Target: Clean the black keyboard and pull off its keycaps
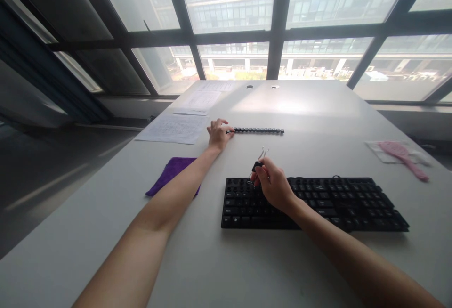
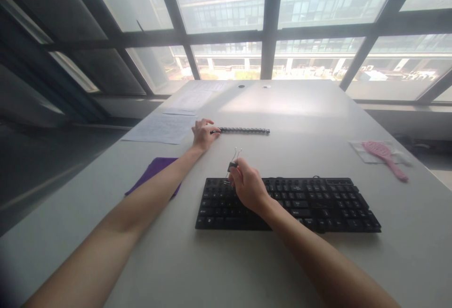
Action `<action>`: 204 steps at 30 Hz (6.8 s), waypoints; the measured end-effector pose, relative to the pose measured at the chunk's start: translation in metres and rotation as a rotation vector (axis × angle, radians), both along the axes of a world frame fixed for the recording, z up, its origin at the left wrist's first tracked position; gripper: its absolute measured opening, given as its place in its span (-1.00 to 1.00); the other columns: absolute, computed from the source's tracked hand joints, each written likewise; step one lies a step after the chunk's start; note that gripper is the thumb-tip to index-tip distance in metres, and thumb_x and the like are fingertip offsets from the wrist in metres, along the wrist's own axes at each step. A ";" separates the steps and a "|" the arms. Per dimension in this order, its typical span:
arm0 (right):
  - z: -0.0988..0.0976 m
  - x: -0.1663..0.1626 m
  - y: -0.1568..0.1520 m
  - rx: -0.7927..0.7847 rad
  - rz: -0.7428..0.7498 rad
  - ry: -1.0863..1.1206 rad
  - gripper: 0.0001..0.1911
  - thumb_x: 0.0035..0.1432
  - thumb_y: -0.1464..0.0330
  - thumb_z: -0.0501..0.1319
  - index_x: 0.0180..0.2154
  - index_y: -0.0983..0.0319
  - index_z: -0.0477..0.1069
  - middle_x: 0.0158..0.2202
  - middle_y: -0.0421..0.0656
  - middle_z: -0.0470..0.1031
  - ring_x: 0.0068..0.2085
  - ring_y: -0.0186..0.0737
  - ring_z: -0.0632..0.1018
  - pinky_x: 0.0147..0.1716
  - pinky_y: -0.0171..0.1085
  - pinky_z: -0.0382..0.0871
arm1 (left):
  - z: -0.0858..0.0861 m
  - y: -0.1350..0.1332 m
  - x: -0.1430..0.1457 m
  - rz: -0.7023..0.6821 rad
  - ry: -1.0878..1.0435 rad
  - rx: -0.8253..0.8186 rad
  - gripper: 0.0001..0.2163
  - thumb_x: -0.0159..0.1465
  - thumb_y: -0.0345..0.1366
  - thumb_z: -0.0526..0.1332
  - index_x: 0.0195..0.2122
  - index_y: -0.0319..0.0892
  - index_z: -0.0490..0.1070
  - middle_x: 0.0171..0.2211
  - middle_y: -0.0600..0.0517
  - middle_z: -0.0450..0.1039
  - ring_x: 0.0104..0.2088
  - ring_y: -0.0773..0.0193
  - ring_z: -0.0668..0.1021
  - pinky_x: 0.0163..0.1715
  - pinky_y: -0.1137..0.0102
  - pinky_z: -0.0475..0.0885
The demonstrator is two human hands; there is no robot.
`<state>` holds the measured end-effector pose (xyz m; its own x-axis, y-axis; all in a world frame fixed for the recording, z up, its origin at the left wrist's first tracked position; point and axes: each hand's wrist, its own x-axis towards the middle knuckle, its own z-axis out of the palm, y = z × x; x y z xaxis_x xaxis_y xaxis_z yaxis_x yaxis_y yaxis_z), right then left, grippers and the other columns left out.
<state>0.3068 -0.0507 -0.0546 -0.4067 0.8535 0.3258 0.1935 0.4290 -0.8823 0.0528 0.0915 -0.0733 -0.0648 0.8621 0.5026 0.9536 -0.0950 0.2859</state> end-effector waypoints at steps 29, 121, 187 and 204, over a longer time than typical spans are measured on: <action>0.004 0.008 -0.003 0.046 -0.014 -0.046 -0.77 0.36 0.28 0.08 -0.38 0.18 0.28 -0.53 -0.28 0.34 -0.48 -0.31 0.36 -0.44 -0.33 0.24 | 0.021 -0.194 0.087 -0.506 -0.392 -0.127 -0.74 0.30 -0.53 0.07 -0.13 -0.12 0.46 -0.23 -0.03 0.51 -0.18 0.16 0.53 -0.12 0.23 0.48; -0.001 0.007 0.000 -0.020 -0.126 0.090 -0.81 0.41 0.21 0.00 -0.24 0.16 0.24 -0.46 -0.24 0.49 -0.47 -0.27 0.50 -0.39 -0.28 0.37 | 0.015 -0.012 0.015 -0.133 -0.172 -0.051 -0.88 0.21 -0.44 0.36 -0.23 -0.17 0.61 -0.26 -0.03 0.53 -0.15 0.13 0.47 -0.01 0.23 0.39; 0.006 0.025 -0.005 0.206 0.075 -0.207 -0.83 0.31 0.35 0.13 -0.37 0.18 0.23 -0.48 -0.29 0.25 -0.46 -0.32 0.25 -0.42 -0.32 0.15 | 0.025 -0.183 0.105 -0.475 -0.356 -0.203 -0.80 0.27 -0.55 0.06 -0.23 -0.17 0.42 -0.28 -0.01 0.51 -0.22 0.18 0.50 -0.16 0.33 0.38; 0.001 0.026 -0.008 0.300 0.089 -0.112 -0.80 0.37 0.38 0.08 -0.37 0.19 0.28 -0.43 -0.23 0.37 -0.42 -0.31 0.33 -0.35 -0.32 0.23 | 0.014 -0.181 0.105 -0.563 -0.223 -0.197 -0.86 0.36 -0.30 0.25 -0.35 -0.18 0.51 -0.35 0.01 0.47 -0.27 0.19 0.46 -0.15 0.31 0.39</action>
